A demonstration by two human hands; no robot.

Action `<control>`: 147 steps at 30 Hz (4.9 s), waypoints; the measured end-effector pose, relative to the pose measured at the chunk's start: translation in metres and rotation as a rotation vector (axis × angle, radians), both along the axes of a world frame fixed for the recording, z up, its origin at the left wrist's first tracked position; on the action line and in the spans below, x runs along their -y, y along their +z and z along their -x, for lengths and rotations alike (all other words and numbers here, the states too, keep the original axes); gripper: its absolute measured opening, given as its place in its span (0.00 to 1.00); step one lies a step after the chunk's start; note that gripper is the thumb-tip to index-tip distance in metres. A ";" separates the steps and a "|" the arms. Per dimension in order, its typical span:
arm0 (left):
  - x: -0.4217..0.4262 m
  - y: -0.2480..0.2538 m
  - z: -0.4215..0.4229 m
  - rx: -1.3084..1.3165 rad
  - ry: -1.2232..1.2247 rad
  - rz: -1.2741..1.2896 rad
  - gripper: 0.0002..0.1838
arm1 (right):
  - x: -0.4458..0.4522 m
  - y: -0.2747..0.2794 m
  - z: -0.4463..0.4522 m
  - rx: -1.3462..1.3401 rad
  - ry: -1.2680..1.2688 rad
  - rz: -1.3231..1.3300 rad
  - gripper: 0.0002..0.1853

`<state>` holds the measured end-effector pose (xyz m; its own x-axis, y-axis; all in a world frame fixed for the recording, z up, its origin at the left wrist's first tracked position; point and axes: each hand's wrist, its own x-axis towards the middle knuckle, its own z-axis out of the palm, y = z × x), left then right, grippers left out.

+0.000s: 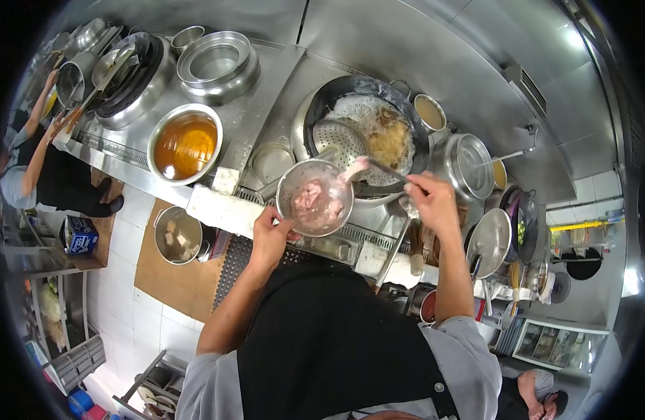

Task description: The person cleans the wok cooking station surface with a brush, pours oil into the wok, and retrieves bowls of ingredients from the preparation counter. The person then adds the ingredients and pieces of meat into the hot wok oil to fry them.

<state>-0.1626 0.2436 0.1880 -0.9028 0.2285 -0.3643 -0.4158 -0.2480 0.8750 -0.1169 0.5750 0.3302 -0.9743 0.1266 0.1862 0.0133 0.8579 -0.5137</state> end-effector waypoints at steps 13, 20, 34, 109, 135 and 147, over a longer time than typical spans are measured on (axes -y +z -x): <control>0.024 -0.011 -0.022 0.018 0.088 -0.038 0.06 | -0.133 -0.084 0.154 0.084 -0.336 -0.354 0.18; 0.039 0.016 -0.012 -0.063 0.029 -0.009 0.08 | 0.026 0.033 0.034 0.015 -0.023 -0.056 0.17; 0.006 0.023 -0.002 -0.424 -0.141 0.039 0.13 | 0.118 -0.012 -0.060 0.096 -0.036 -0.276 0.12; 0.024 0.001 -0.026 -0.326 -0.189 -0.034 0.10 | 0.109 -0.010 -0.055 0.166 0.004 -0.365 0.11; 0.025 -0.031 -0.041 0.056 -0.017 -0.038 0.08 | -0.083 -0.058 0.179 0.063 -0.255 -0.274 0.15; 0.017 0.012 0.002 -0.178 -0.189 -0.051 0.09 | 0.098 0.000 -0.032 0.272 0.121 -0.330 0.12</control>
<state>-0.1645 0.2268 0.2000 -0.8913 0.4130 -0.1871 -0.2995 -0.2264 0.9269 -0.0851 0.4766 0.3300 -0.9976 -0.0145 -0.0681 -0.0003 0.9790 -0.2038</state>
